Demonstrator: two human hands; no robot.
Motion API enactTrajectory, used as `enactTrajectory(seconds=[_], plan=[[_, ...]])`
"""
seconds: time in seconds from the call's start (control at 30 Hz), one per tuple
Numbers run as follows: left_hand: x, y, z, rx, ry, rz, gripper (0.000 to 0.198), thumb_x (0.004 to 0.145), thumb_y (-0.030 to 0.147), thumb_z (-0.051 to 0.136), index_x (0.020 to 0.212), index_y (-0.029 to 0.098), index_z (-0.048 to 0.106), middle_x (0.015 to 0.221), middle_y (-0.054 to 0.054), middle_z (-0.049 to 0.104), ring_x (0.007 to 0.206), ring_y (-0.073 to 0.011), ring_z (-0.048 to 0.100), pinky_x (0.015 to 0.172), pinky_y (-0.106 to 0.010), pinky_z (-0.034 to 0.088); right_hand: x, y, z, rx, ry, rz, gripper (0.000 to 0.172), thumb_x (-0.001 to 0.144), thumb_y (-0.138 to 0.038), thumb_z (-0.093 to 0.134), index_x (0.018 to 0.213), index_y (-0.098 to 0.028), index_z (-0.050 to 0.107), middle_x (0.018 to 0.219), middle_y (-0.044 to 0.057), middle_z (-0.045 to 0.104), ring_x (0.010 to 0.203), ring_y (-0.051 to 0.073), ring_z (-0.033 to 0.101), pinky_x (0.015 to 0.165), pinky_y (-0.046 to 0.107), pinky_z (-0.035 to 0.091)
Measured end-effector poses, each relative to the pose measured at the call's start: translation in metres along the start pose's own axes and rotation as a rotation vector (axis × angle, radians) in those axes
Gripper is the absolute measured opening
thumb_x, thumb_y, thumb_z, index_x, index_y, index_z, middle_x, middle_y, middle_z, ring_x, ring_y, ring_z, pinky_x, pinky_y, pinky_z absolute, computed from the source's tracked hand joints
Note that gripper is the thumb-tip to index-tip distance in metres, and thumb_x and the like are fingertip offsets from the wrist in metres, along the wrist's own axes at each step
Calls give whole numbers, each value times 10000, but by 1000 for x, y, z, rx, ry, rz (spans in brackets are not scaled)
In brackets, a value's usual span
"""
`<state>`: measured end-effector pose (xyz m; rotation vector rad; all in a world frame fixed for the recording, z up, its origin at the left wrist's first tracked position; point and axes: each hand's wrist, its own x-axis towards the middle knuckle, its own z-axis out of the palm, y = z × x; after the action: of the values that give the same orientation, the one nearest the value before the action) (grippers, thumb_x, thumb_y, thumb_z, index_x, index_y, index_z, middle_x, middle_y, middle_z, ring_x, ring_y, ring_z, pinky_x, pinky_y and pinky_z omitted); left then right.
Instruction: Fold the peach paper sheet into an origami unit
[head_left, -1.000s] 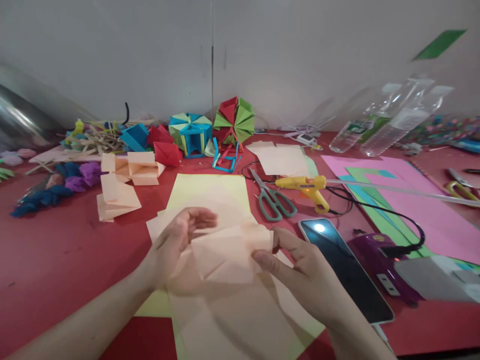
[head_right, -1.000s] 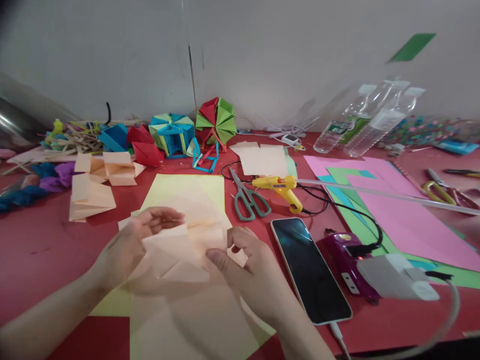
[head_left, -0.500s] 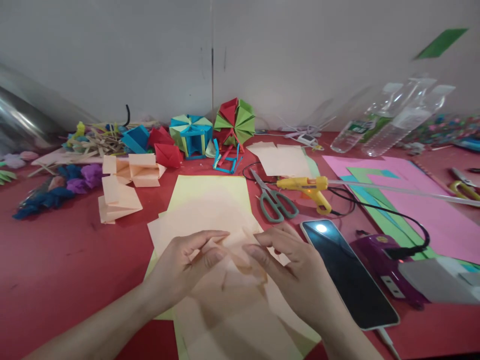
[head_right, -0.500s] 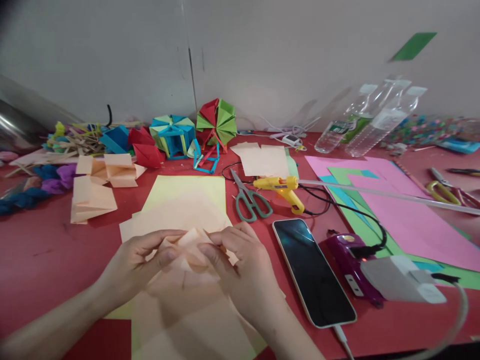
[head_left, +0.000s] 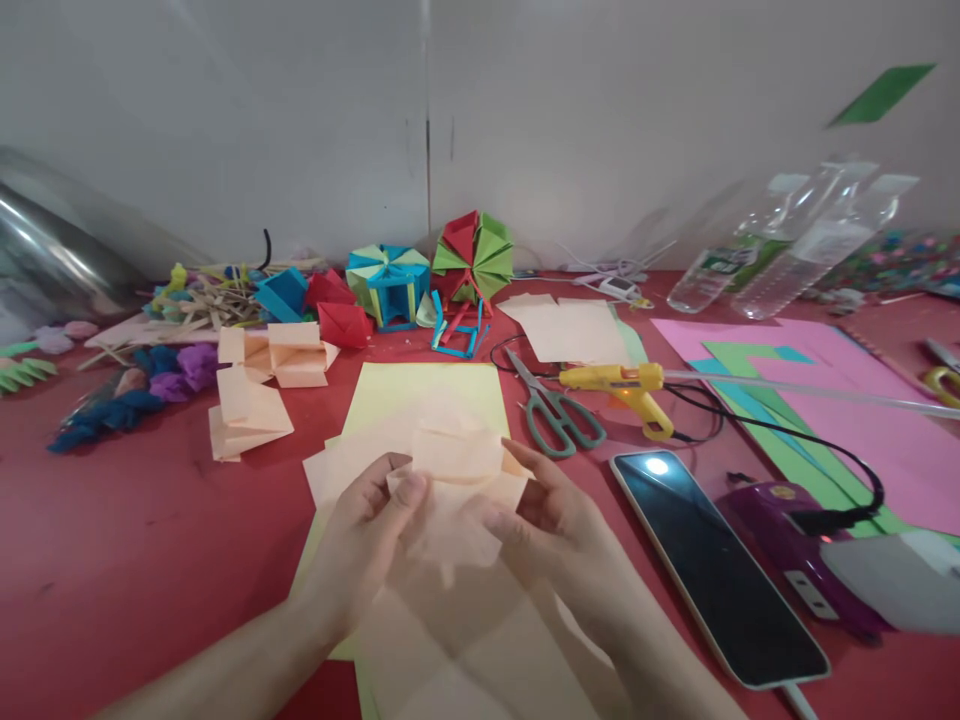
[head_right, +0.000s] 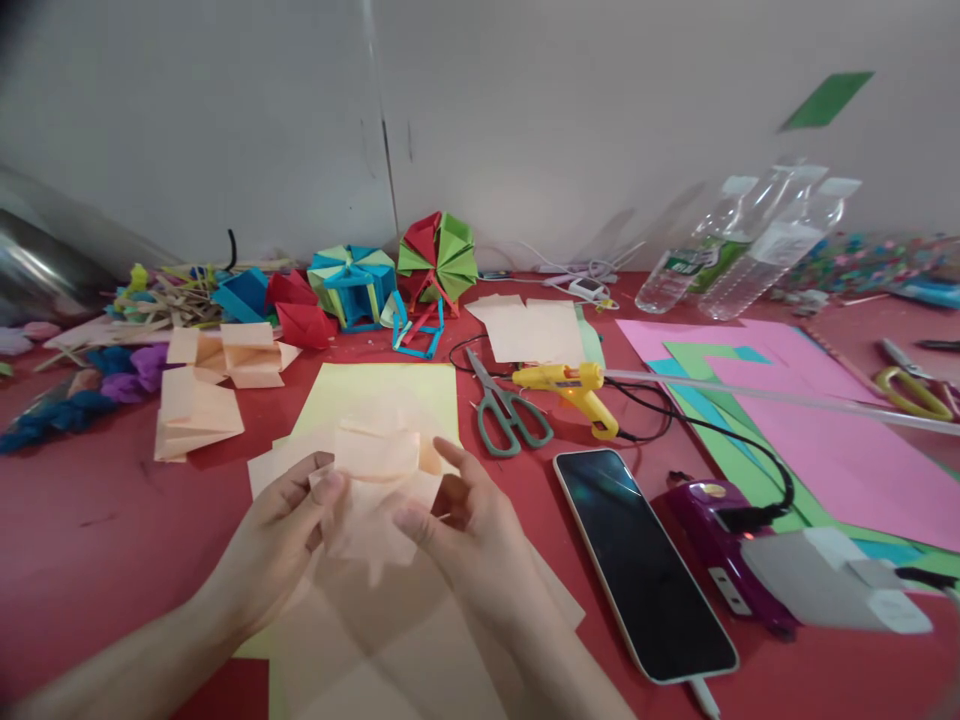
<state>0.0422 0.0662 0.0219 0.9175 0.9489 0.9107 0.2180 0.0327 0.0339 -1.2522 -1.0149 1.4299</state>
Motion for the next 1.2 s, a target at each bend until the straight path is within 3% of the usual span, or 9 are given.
enactTrajectory(seconds=[0.13,0.27,0.37,0.57,0.77,1.0,1.07,1.13,1.2], plan=[[-1,-1,2,-178,-175,-33,226,761,294,671,945,215,566,758,3,630,636,-110,586,593,-199,446,1,0,6,89,-11,-18,369,748,-350,658,1071,-185,595,926,67,694,821,204,650,698,309,499],[0,0,5,-201,-306,-44,401,738,207,693,1123,203,580,932,-69,683,805,-191,642,686,-262,486,-3,1,8,-70,76,-45,299,738,-337,659,996,-190,622,824,34,691,702,165,630,595,252,477],[1,-1,5,-162,-303,-52,311,781,211,646,1088,168,637,932,-87,702,847,-220,647,725,-300,494,-5,1,7,-155,24,-2,268,754,-329,640,984,-193,615,799,23,685,659,150,625,565,231,468],[-1,2,4,57,-238,-51,273,768,273,664,1030,201,686,888,-53,725,819,-205,655,740,-291,494,-8,-10,8,-109,-46,-22,250,715,-297,674,938,-191,635,850,14,692,805,179,646,707,245,493],[-3,4,0,143,-305,0,297,760,283,668,1055,250,676,956,-33,707,881,-196,634,803,-279,469,-9,-9,7,-307,-27,-18,172,758,-342,625,814,-184,662,730,-10,659,664,140,607,573,207,452],[-7,11,4,405,-205,190,112,771,244,644,825,216,738,842,-33,687,804,-187,618,699,-230,453,-12,-8,0,-557,-16,-405,207,740,-304,667,936,-240,647,857,21,636,789,169,590,704,265,443],[-8,13,3,398,-217,130,105,763,258,651,797,203,734,797,-32,687,765,-182,617,676,-227,450,-12,-9,0,-540,-35,-381,84,768,-289,639,818,-227,663,762,13,610,702,149,566,628,249,426],[-8,14,1,281,-244,34,151,723,293,690,836,200,726,783,-33,687,742,-186,622,654,-232,453,-11,-9,0,-439,-21,-277,129,780,-299,622,696,-203,641,659,-3,557,605,124,515,540,231,387],[-6,14,0,65,-312,-22,350,659,396,729,946,196,704,823,-54,689,765,-217,632,661,-262,468,-9,-8,0,-231,45,-148,171,754,-342,649,690,-187,618,636,-8,544,570,114,493,506,223,370]])
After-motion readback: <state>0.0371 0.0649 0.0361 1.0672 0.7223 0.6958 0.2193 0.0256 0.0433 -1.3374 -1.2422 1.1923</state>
